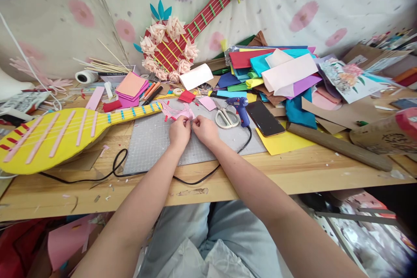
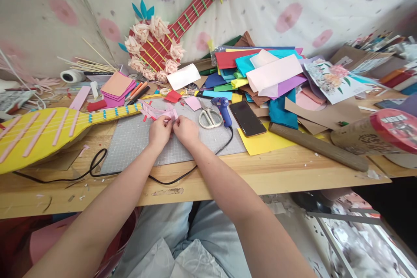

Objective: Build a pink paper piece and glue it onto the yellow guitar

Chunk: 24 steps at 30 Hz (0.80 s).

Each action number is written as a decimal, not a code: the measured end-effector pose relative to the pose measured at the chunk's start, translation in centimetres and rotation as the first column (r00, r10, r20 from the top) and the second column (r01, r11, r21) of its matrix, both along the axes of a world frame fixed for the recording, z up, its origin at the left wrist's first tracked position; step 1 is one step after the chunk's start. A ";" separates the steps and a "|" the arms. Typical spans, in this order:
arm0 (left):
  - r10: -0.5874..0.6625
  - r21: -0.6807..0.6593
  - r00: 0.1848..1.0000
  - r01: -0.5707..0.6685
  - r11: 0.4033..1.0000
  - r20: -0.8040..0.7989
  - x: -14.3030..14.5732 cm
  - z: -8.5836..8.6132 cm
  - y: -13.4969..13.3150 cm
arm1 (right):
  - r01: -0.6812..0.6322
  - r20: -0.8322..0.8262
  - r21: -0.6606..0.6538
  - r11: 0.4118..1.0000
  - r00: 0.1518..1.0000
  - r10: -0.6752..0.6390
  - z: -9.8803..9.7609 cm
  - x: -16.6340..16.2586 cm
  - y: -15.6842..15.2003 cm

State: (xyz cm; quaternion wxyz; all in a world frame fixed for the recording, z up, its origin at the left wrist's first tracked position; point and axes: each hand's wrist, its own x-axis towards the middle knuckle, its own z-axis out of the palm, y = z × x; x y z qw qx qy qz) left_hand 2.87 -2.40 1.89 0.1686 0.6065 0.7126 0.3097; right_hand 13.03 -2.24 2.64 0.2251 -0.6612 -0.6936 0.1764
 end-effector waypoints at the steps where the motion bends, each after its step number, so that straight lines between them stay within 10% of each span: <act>1: 0.002 0.004 1.000 -0.002 1.000 -0.004 0.0 0.0 0.0 | 0.001 -0.001 0.004 1.000 1.000 -0.001 0.0 0.0 0.0; 24: -0.001 -0.005 0.988 0.001 1.000 -0.151 0.4 0.3 -0.2 | 0.062 -0.060 -0.086 0.994 0.996 -0.068 0.4 -0.6 0.7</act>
